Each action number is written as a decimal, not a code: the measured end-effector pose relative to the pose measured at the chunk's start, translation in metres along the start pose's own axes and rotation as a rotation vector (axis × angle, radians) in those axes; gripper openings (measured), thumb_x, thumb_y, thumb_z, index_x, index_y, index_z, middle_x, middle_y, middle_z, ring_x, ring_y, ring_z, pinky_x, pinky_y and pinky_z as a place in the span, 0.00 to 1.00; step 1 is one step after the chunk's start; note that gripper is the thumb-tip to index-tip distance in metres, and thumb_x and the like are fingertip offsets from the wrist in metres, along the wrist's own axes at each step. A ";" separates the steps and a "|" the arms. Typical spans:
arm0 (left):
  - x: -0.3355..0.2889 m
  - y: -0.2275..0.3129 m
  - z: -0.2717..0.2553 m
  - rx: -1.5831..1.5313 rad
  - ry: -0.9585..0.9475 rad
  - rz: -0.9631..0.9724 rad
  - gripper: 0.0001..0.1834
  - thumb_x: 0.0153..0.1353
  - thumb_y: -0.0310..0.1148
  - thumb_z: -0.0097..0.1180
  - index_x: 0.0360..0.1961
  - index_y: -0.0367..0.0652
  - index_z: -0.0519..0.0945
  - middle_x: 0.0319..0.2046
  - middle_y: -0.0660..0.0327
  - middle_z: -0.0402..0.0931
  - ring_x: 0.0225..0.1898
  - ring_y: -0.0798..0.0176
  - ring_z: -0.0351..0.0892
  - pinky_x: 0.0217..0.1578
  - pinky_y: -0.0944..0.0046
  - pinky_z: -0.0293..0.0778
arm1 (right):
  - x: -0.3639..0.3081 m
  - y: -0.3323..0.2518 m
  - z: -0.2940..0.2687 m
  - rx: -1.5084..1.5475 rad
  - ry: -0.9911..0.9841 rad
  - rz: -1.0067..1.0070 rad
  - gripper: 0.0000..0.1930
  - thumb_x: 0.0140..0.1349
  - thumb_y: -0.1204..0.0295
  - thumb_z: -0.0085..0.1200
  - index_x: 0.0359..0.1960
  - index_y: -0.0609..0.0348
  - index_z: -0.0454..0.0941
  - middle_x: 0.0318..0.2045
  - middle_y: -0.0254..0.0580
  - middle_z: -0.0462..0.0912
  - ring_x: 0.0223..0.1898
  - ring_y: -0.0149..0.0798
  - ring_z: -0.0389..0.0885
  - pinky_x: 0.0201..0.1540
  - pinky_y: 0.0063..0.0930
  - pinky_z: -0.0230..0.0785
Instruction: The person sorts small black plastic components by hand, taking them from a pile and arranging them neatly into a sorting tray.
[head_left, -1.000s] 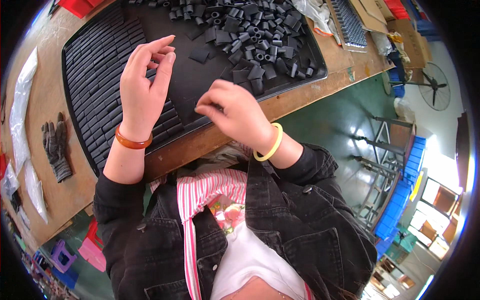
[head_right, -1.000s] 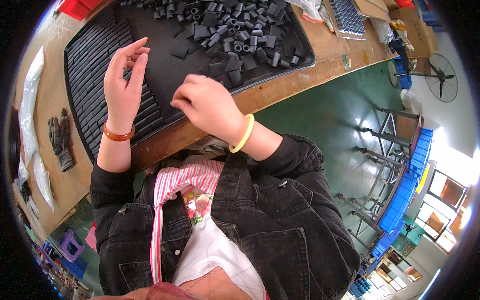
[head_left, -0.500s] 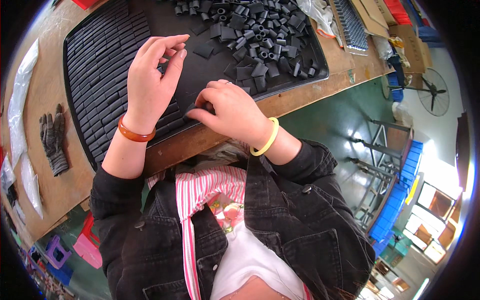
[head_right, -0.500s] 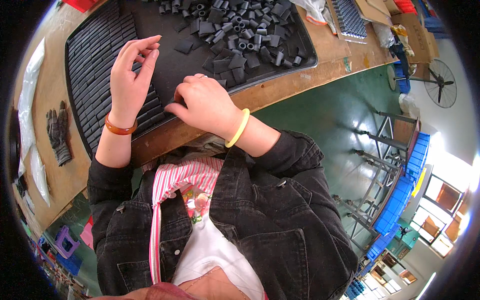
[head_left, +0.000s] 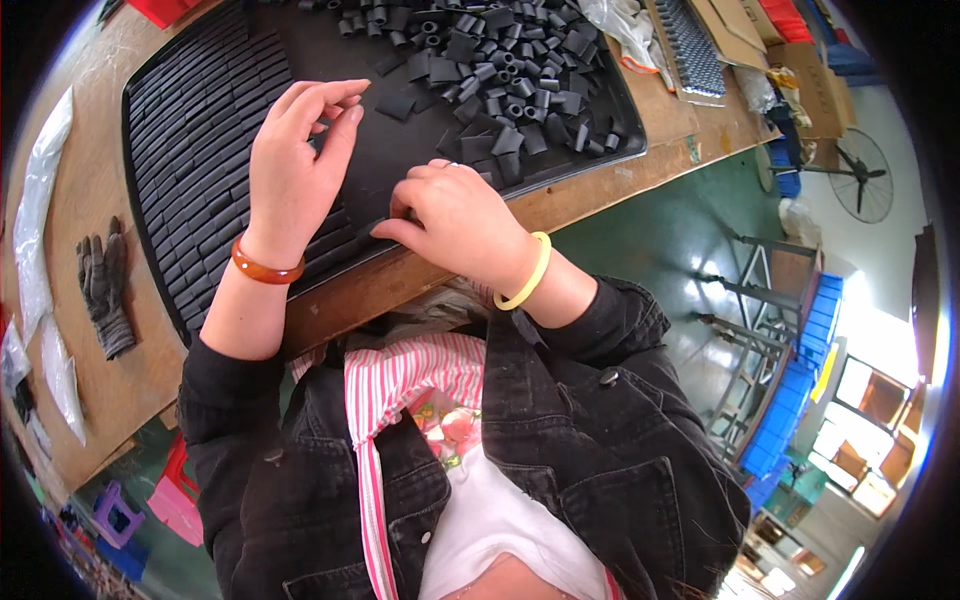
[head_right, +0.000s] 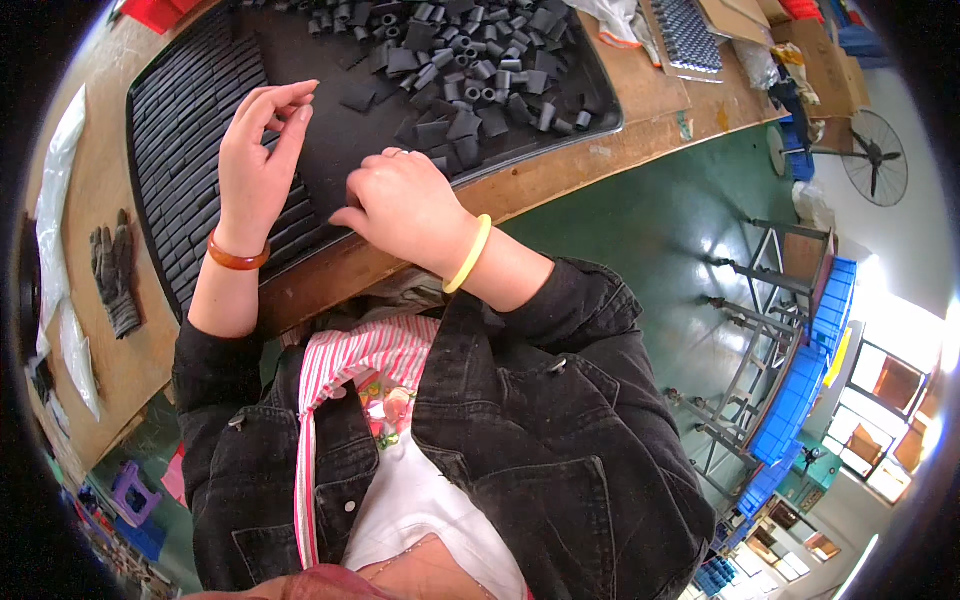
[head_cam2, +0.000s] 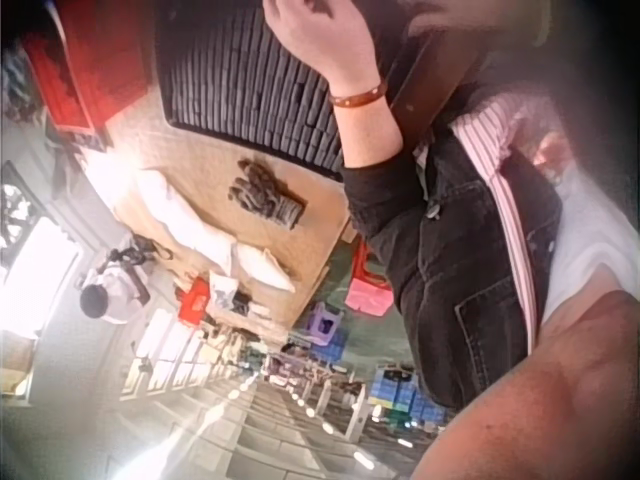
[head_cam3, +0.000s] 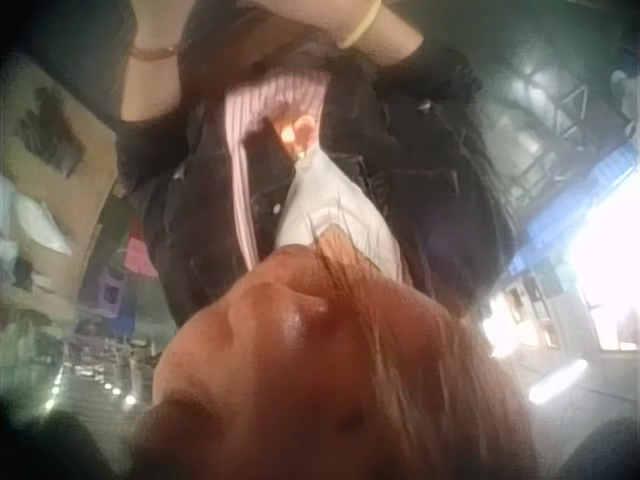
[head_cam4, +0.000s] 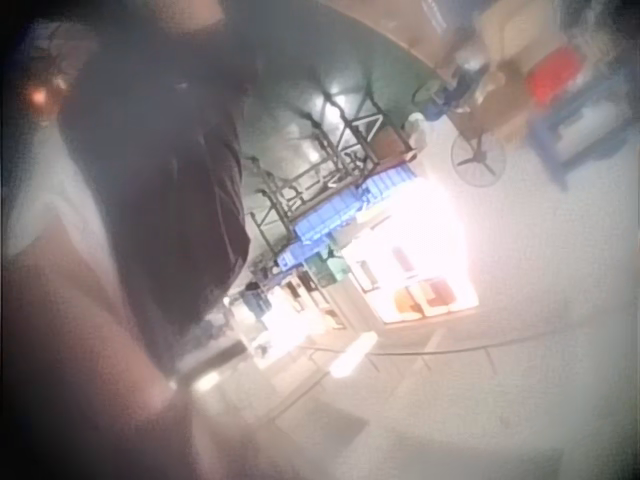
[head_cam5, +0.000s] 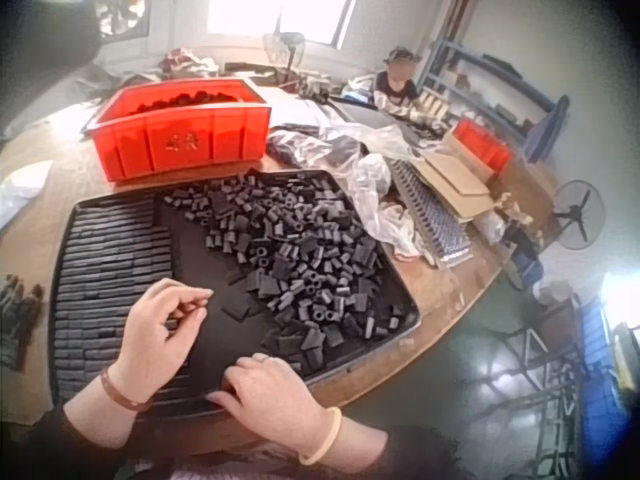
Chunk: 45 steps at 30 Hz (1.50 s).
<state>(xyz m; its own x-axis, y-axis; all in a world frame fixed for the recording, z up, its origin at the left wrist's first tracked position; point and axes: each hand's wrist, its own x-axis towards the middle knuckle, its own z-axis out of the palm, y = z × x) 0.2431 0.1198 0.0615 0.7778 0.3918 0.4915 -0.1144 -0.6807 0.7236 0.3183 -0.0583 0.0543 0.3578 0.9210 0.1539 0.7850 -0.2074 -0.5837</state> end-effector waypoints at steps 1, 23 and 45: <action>-0.001 0.001 -0.001 0.007 0.003 -0.006 0.11 0.61 0.22 0.59 0.44 0.43 0.84 0.35 0.63 0.80 0.36 0.65 0.79 0.37 0.68 0.73 | -0.001 0.000 -0.006 0.031 0.066 -0.035 0.13 0.55 0.64 0.66 0.26 0.62 0.80 0.24 0.45 0.79 0.31 0.49 0.79 0.37 0.40 0.71; -0.007 0.022 0.009 0.184 -0.220 0.466 0.22 0.47 0.27 0.67 0.47 0.45 0.82 0.43 0.63 0.81 0.44 0.56 0.78 0.48 0.60 0.74 | -0.002 0.024 -0.041 0.691 0.008 0.316 0.08 0.63 0.71 0.63 0.35 0.63 0.78 0.26 0.23 0.74 0.27 0.17 0.67 0.28 0.15 0.61; -0.009 0.018 0.005 -0.089 -0.099 -0.050 0.11 0.54 0.23 0.66 0.40 0.40 0.85 0.30 0.59 0.80 0.30 0.62 0.78 0.34 0.65 0.74 | 0.005 0.019 -0.034 0.821 0.219 0.317 0.14 0.69 0.73 0.54 0.55 0.64 0.77 0.38 0.34 0.78 0.31 0.24 0.74 0.35 0.17 0.69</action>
<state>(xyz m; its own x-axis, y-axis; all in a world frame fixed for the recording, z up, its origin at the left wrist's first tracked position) 0.2374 0.1005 0.0677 0.8405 0.3577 0.4071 -0.1252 -0.6026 0.7881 0.3523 -0.0687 0.0713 0.6496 0.7602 -0.0113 0.0560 -0.0626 -0.9965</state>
